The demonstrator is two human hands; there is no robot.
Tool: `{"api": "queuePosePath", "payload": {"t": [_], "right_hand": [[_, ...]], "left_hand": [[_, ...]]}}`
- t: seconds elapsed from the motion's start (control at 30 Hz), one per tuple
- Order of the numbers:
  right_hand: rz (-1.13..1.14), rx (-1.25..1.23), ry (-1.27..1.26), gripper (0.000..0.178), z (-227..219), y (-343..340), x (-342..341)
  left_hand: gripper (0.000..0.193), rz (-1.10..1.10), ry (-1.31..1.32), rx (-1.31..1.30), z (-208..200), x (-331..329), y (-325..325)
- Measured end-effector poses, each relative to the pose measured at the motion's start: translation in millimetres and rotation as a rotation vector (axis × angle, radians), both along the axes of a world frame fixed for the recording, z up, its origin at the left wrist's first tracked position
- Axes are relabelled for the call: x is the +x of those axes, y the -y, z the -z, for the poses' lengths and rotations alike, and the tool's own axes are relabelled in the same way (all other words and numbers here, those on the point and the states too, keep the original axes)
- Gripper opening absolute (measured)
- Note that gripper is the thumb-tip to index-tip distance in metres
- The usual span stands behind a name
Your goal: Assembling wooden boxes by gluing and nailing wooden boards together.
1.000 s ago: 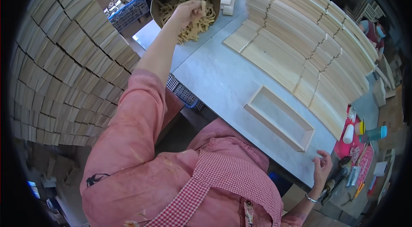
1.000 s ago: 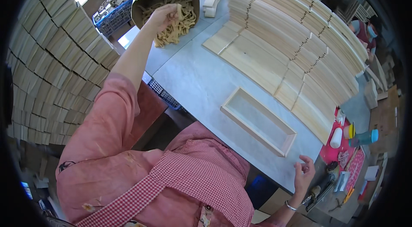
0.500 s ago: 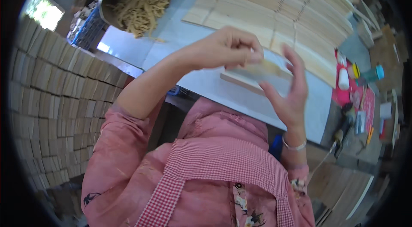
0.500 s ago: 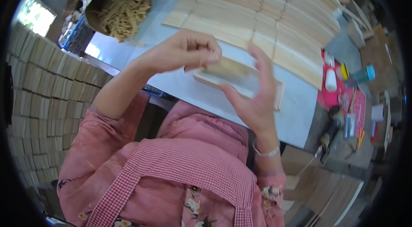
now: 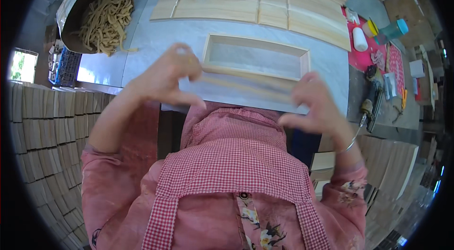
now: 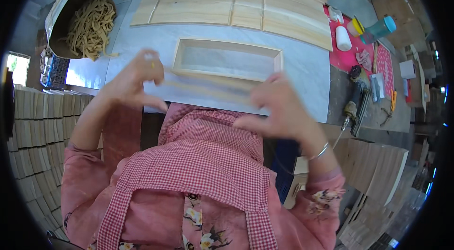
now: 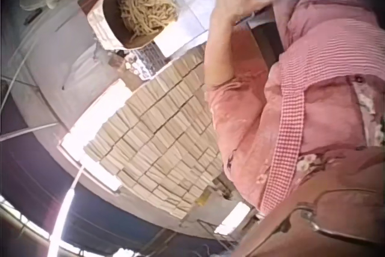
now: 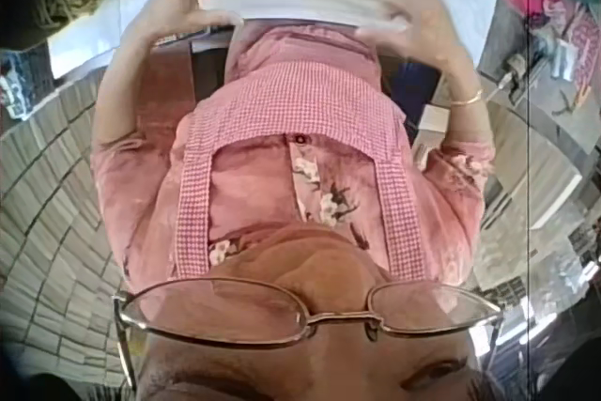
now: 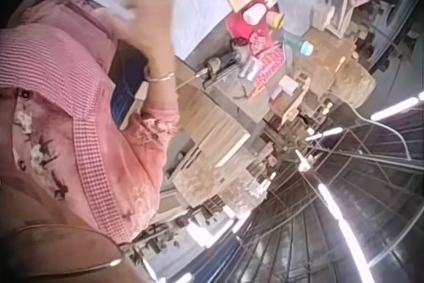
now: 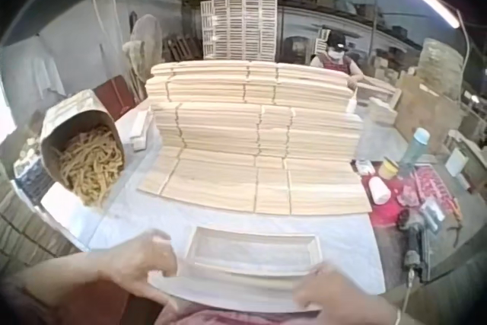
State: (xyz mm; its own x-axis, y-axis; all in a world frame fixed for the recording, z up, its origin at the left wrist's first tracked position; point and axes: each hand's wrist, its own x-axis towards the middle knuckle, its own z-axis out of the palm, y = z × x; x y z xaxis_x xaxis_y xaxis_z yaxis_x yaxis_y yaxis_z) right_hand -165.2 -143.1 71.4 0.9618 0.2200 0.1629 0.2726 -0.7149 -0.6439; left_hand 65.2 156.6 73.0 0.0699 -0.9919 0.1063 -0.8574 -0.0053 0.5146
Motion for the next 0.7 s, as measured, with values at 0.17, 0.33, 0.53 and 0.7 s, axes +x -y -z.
{"api": "queuePosePath", "payload": {"t": [0.17, 0.33, 0.53, 0.7], "right_hand": [[0.177, -0.371, 0.006, 0.059, 11, 89, 10], [0.242, -0.417, -0.224, 0.067, 32, 118, 13], [0.274, -0.227, -0.285, 0.059, 64, 113, 10], [0.241, -0.112, -0.151, 0.046, 81, 111, -1]], "left_hand": [[0.070, -0.151, 0.455, -0.007, 26, 56, 10], [0.078, -0.203, 0.389, 0.113, 52, 76, 10], [0.067, -0.304, 0.161, 0.153, 75, 63, 16], [0.047, -0.299, -0.026, 0.117, 90, 52, 7]]}}
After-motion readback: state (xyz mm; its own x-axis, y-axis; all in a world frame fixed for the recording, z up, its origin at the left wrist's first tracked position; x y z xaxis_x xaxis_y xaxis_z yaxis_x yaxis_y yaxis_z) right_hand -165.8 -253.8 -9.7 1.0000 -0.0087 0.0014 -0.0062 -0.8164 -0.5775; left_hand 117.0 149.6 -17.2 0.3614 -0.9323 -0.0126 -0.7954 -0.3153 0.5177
